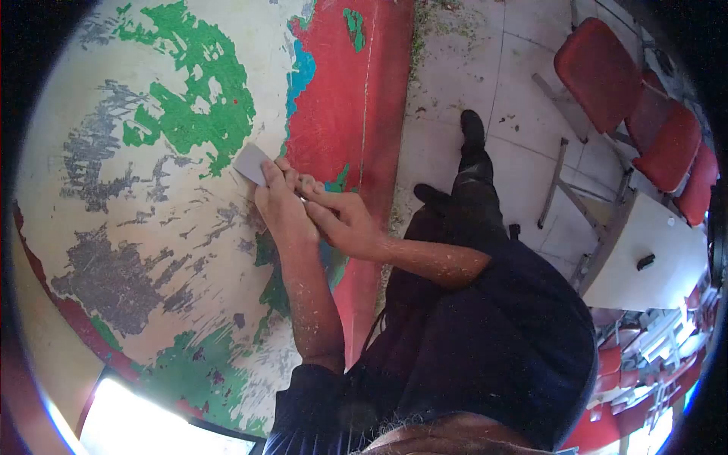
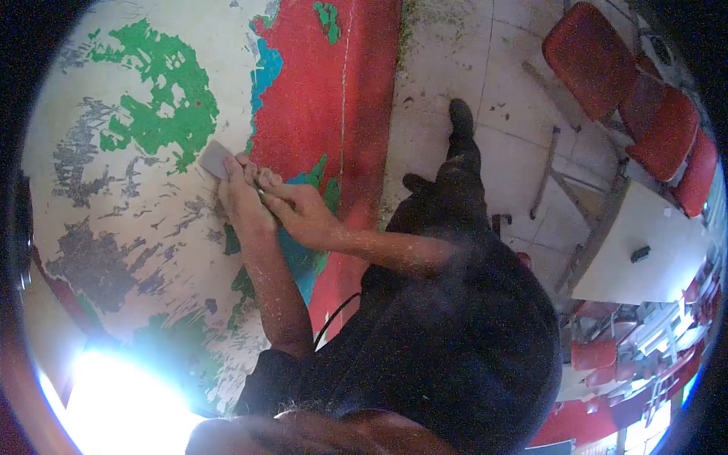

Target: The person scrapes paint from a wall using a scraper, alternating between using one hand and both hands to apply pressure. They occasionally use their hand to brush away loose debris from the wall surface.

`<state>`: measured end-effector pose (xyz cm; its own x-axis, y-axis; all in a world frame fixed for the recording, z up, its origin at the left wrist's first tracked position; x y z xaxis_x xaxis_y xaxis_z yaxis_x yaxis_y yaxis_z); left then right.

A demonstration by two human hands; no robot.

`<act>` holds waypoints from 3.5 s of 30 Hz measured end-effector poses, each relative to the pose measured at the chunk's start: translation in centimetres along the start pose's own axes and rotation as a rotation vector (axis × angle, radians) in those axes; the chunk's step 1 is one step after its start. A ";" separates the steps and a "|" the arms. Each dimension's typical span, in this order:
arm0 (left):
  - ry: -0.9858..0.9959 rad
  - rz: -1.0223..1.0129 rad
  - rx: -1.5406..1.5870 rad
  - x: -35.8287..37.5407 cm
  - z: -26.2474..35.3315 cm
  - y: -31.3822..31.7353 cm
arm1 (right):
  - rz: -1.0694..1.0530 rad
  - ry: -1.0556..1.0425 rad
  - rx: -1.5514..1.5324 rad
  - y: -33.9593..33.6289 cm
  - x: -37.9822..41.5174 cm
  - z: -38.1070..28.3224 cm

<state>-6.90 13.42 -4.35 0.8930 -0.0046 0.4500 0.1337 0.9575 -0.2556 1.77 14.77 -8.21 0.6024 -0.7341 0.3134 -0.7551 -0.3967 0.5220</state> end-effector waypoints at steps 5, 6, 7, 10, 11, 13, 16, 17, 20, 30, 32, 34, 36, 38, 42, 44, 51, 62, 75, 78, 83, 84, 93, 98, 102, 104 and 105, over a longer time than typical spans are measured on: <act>0.195 -0.131 -0.075 0.2 4.4 2.0 | -0.011 0.039 -0.043 1.7 -1.8 -1.8; 0.204 -0.056 -0.047 0.1 5.1 2.1 | 0.007 -0.010 -0.066 2.1 -2.5 -2.4; 0.131 -0.043 -0.018 0.0 3.8 1.2 | 0.051 -0.127 -0.038 1.8 -2.0 -2.5; -0.055 0.103 0.071 0.9 -0.4 -1.2 | 0.108 -0.254 0.026 0.4 -0.3 -1.9; -0.028 0.044 0.080 0.7 0.6 -0.2 | 0.061 -0.151 0.045 0.1 -0.7 -2.6; 0.016 -0.071 0.077 0.0 1.9 1.1 | 0.021 -0.007 0.068 0.3 -0.4 -2.0; -0.012 -0.085 0.014 -0.2 0.9 0.4 | -0.020 0.061 0.111 0.5 -1.0 -1.0; -0.023 -0.056 0.007 -0.2 0.6 0.1 | -0.053 0.105 0.135 0.0 -0.2 -0.8; -0.022 -0.028 0.015 0.0 0.3 1.0 | 0.000 0.060 0.174 -0.4 -1.8 -1.4; -0.035 -0.090 -0.021 -0.8 0.6 1.7 | 0.142 -0.054 0.101 -0.1 -2.4 -2.2; 0.030 -0.115 -0.019 -0.7 1.5 2.2 | 0.075 -0.062 0.098 -0.7 -1.6 -2.4; -0.034 -0.007 0.012 -0.1 0.2 0.5 | 0.023 -0.061 0.102 -0.3 -1.4 -1.1; -0.064 0.052 0.025 0.1 -0.4 0.5 | -0.026 -0.013 0.113 -0.3 -1.1 0.7; -0.038 0.062 -0.013 -0.3 0.4 1.0 | -0.081 0.086 0.052 -0.3 -1.3 0.2; -0.038 0.119 -0.008 0.7 0.4 0.1 | -0.270 0.319 -0.070 -1.0 -0.7 -0.5; -0.034 0.116 0.013 0.4 0.0 0.1 | -0.253 0.243 -0.061 -0.9 -1.8 0.1; 0.015 0.123 0.030 0.9 0.5 -0.2 | -0.290 0.265 -0.139 -0.5 -0.4 -0.5; 0.026 0.133 -0.010 1.0 2.4 0.3 | -0.228 0.197 -0.156 0.7 -1.5 -1.0; -0.031 0.203 0.069 1.9 1.4 -1.6 | -0.270 0.177 -0.058 -0.1 -0.5 -3.1; -0.016 0.170 0.069 1.6 1.2 -1.2 | -0.225 0.085 0.043 -0.4 -0.6 -2.9; 0.063 0.231 0.058 2.6 1.2 -2.2 | -0.336 0.115 0.009 0.2 0.2 -1.1; 0.046 0.244 0.065 2.2 1.0 -2.3 | -0.345 0.120 0.021 0.1 0.6 -0.8; 0.060 0.205 0.034 2.0 1.7 -1.7 | -0.239 0.089 0.008 0.6 -0.2 -1.1; -0.006 0.096 -0.032 0.7 0.9 -0.6 | -0.078 0.020 0.066 0.2 0.0 -1.1; 0.040 0.021 -0.095 0.2 2.2 0.2 | 0.001 -0.136 0.151 1.0 -1.9 -2.5; 0.095 0.050 -0.096 0.7 1.8 -0.2 | -0.054 -0.081 0.177 0.1 -0.7 -2.3; 0.106 0.068 -0.100 0.3 1.9 0.0 | -0.077 -0.045 0.193 -0.2 0.1 -1.7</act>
<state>-7.42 13.95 -2.55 0.9410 0.0235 0.3377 0.1092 0.9232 -0.3685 2.44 15.74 -6.91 0.6513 -0.7197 0.2406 -0.7455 -0.5475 0.3802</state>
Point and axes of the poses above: each hand's wrist, its own x-axis away from the middle knuckle, its own y-axis out of the palm, z = x × y, the point moved 6 cm from there along -x, towards the middle knuckle, and after that the axes turned 15 degrees about z, right-handed, at the moved point
